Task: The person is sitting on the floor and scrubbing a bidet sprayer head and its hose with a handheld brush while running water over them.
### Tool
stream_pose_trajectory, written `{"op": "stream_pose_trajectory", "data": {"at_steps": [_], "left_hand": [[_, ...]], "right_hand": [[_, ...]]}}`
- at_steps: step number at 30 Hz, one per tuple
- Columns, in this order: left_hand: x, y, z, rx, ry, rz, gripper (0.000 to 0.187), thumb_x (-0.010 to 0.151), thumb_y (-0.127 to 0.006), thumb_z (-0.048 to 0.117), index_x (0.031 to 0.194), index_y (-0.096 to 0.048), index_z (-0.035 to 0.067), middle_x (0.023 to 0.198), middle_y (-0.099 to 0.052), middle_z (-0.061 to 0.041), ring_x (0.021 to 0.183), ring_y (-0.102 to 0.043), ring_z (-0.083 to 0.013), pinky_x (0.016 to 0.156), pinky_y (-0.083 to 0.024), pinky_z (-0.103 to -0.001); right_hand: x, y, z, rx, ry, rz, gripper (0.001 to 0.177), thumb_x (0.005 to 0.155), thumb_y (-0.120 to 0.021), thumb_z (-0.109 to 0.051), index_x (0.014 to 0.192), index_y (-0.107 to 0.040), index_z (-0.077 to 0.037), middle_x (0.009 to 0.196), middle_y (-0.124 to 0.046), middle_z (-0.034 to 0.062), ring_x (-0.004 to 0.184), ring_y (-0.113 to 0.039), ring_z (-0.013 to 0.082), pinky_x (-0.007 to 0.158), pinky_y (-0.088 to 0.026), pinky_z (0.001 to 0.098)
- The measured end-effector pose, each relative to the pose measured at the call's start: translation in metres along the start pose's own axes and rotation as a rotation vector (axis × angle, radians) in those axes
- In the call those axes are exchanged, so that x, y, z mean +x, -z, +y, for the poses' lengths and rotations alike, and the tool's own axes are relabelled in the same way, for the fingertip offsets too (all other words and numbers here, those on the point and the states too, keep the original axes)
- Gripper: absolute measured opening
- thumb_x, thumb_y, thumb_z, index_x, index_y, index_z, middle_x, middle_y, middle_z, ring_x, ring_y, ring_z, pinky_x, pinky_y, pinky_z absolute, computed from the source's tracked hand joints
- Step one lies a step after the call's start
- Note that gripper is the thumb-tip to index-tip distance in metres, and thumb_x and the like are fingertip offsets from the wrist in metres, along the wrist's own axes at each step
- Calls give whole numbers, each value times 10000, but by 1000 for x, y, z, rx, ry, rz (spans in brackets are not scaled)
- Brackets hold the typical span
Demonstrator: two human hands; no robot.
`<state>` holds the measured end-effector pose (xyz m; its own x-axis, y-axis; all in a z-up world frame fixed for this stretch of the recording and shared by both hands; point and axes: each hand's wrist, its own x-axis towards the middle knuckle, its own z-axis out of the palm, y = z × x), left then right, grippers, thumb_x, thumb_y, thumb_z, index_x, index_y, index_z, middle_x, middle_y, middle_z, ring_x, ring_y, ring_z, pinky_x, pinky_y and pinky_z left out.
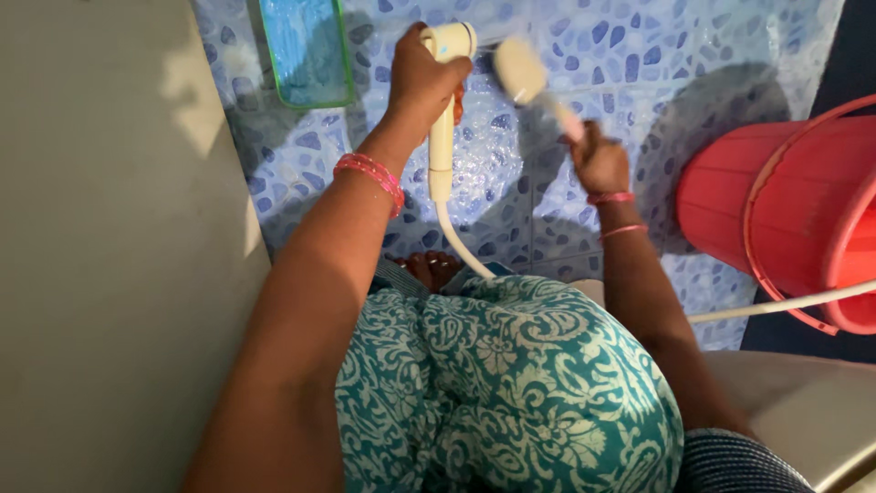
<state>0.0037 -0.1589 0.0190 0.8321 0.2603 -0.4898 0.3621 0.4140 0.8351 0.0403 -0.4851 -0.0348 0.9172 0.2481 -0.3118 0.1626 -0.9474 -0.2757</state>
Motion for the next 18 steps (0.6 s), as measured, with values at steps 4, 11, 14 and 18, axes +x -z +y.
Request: {"op": "stream_pose_trajectory", "data": {"at_steps": [4, 11, 14, 18], "left_hand": [[-6, -16, -1, -60, -26, -106, 434, 758, -685, -30, 1121, -463, 53, 567, -595, -113, 359, -582, -219, 309, -490, -397], [-16, -31, 0, 10, -68, -220, 278, 785, -662, -36, 999, -488, 2, 578, -578, -115, 383, -577, -220, 341, -491, -387], [-16, -27, 0, 7, -81, -212, 312, 802, -672, -28, 1052, -487, -4, 593, -588, -117, 398, -595, -216, 353, -509, -383], [-15, -23, 0, -44, -117, -190, 390, 804, -684, -41, 1125, -461, -38, 631, -592, -127, 393, -592, -227, 359, -521, -388]], "right_hand": [[-14, -6, 31, -154, 107, 122, 396, 1059, -586, -449, 1263, -606, -110, 818, -698, 278, 761, -668, 516, 656, -528, 612], [-5, 65, 62, -162, -334, 376, 433, 1044, -566, -528, 1135, -592, -105, 890, -690, 314, 801, -636, 567, 660, -481, 660], [-1, 65, 52, -147, -395, 432, 451, 1052, -576, -528, 1112, -580, -81, 887, -689, 305, 800, -637, 559, 655, -477, 656], [-6, 29, 38, -85, -85, 329, 365, 1092, -598, -406, 1196, -579, -57, 958, -692, 286, 868, -646, 510, 716, -494, 609]]}}
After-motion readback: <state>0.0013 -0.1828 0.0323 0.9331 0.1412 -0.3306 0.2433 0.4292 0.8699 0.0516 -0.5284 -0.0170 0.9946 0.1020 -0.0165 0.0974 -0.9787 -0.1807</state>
